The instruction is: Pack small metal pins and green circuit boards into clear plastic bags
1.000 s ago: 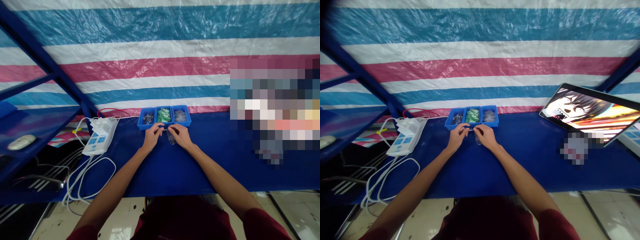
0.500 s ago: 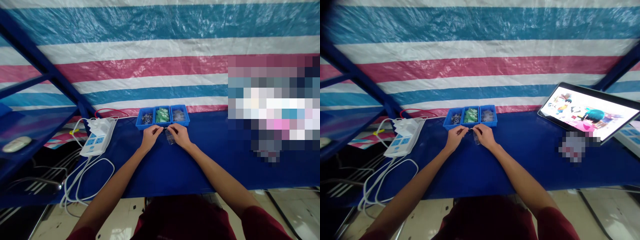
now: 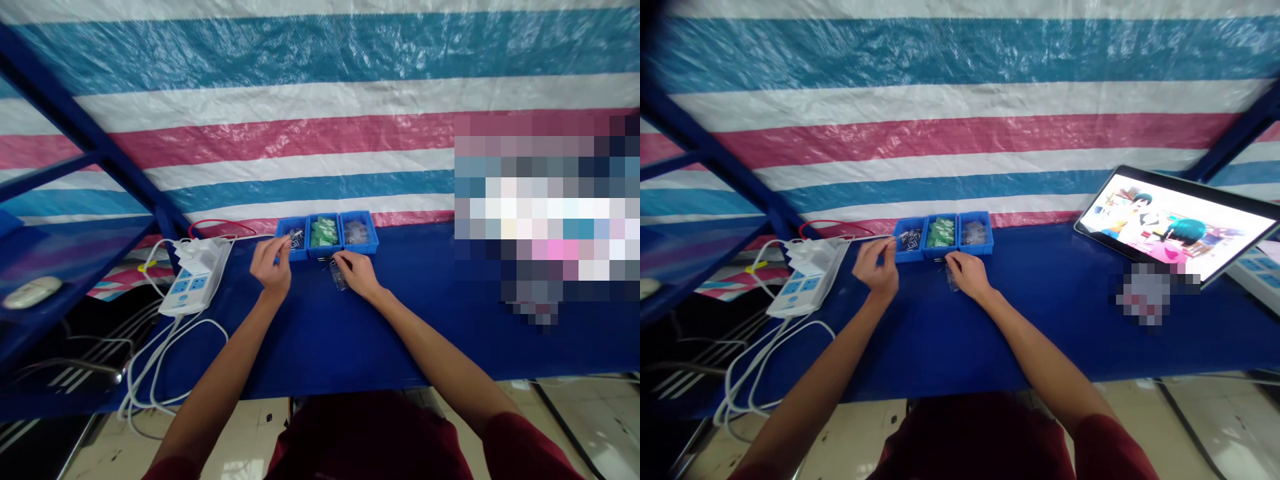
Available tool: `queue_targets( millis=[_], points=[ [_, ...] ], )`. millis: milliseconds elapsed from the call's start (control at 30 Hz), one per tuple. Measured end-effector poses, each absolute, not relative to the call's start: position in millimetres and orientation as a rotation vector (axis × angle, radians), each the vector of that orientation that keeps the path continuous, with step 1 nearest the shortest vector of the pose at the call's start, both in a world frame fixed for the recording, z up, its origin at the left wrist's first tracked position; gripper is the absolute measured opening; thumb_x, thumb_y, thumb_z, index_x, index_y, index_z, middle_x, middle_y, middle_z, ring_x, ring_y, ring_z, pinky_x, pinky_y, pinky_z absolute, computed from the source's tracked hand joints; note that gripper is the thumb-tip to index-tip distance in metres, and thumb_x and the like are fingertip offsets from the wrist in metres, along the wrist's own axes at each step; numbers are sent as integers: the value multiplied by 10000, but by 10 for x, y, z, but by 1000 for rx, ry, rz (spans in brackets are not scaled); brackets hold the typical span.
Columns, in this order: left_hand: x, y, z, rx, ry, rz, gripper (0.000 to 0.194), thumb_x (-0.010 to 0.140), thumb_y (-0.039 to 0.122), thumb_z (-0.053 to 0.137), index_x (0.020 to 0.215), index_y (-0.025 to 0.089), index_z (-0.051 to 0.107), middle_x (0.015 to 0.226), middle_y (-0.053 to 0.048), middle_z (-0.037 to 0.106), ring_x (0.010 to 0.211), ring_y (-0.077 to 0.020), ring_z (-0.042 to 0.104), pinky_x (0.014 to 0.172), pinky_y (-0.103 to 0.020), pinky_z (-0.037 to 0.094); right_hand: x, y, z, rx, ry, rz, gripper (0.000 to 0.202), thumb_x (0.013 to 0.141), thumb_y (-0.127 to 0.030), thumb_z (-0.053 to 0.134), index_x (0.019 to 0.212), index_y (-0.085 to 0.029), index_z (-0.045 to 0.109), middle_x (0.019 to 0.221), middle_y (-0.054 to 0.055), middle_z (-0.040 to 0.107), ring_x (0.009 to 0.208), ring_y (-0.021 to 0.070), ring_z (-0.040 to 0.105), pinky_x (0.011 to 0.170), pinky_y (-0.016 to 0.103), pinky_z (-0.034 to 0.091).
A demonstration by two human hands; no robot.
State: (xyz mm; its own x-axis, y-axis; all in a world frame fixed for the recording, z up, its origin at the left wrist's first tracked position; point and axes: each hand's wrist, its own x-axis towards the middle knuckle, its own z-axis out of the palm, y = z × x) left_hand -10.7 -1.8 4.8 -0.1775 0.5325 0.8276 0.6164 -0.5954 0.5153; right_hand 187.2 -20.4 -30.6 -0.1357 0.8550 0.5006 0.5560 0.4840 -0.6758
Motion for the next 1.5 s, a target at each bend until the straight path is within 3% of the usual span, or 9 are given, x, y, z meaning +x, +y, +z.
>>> queue_targets(
  millis=[167, 233, 300, 500, 867, 1000, 1167, 1333, 1500],
  points=[
    [-275, 199, 34, -2092, -1575, -1280, 252, 885, 398, 566, 966, 210, 713, 1141, -127, 617, 1045, -297, 544, 900, -432, 384, 1901, -195, -283, -1415, -1948, 306, 200, 920, -276, 497, 904, -201, 681, 872, 64, 712, 798, 207, 660, 704, 293, 458],
    [-242, 203, -17, -2184, -1583, -1101, 288, 895, 403, 542, 1055, 213, 688, 1243, -141, 566, 1101, -317, 516, 896, -433, 381, 1915, -208, -251, -1569, -2025, 247, 211, 875, -373, 579, 936, -198, 681, 902, 86, 702, 777, 218, 657, 675, 301, 458],
    [-177, 163, -62, -2237, -1536, -1061, 304, 918, 388, 504, 1091, 202, 671, 1264, -150, 548, 1093, -309, 518, 892, -426, 381, 1927, -227, -212, -1690, -2112, 208, 354, 807, -491, 643, 987, -188, 671, 967, 115, 691, 799, 238, 659, 681, 316, 466],
    [-30, 33, -127, -2346, -1260, -1182, 250, 942, 301, 479, 1040, 189, 680, 1185, -125, 573, 1023, -235, 557, 905, -389, 394, 1920, -246, -117, -1837, -2318, 266, 458, 808, -506, 623, 1128, -180, 591, 1068, 121, 688, 971, 280, 647, 785, 351, 471],
    [58, -29, -203, -2525, -1068, -1339, 191, 930, 231, 501, 969, 176, 680, 1082, -97, 625, 944, -189, 596, 845, -350, 450, 1909, -196, -238, -1672, -2078, 370, 190, 838, -191, 571, 1015, -199, 640, 902, 58, 708, 858, 212, 653, 723, 289, 449],
    [90, -51, -227, -2600, -1101, -1370, 208, 944, 245, 484, 1002, 175, 671, 999, -78, 662, 943, -185, 614, 850, -336, 450, 1913, -158, -285, -1429, -1795, 422, 101, 822, -210, 588, 884, -188, 665, 814, 42, 692, 735, 176, 641, 706, 288, 472],
    [155, -83, -241, -2743, -1267, -1413, 232, 929, 315, 518, 1052, 176, 659, 980, -73, 689, 916, -190, 622, 843, -341, 466, 1885, -152, -296, -1182, -1436, 736, 130, 796, -323, 612, 802, -193, 625, 709, 11, 659, 527, 144, 617, 539, 269, 501],
    [189, -95, -242, -2804, -1419, -1559, 208, 890, 331, 574, 988, 186, 686, 937, -58, 703, 875, -182, 627, 751, -301, 491, 1862, -184, -283, -1057, -1363, 838, 188, 799, -394, 626, 780, -210, 593, 645, -8, 640, 582, 158, 649, 593, 280, 533],
    [188, -101, -224, -2766, -1417, -1686, 179, 870, 335, 596, 878, 193, 704, 883, -46, 713, 845, -179, 634, 725, -293, 486, 1868, -210, -232, -1058, -1480, 577, 191, 795, -378, 641, 722, -203, 619, 900, 54, 675, 821, 181, 642, 671, 282, 522]
  ],
)
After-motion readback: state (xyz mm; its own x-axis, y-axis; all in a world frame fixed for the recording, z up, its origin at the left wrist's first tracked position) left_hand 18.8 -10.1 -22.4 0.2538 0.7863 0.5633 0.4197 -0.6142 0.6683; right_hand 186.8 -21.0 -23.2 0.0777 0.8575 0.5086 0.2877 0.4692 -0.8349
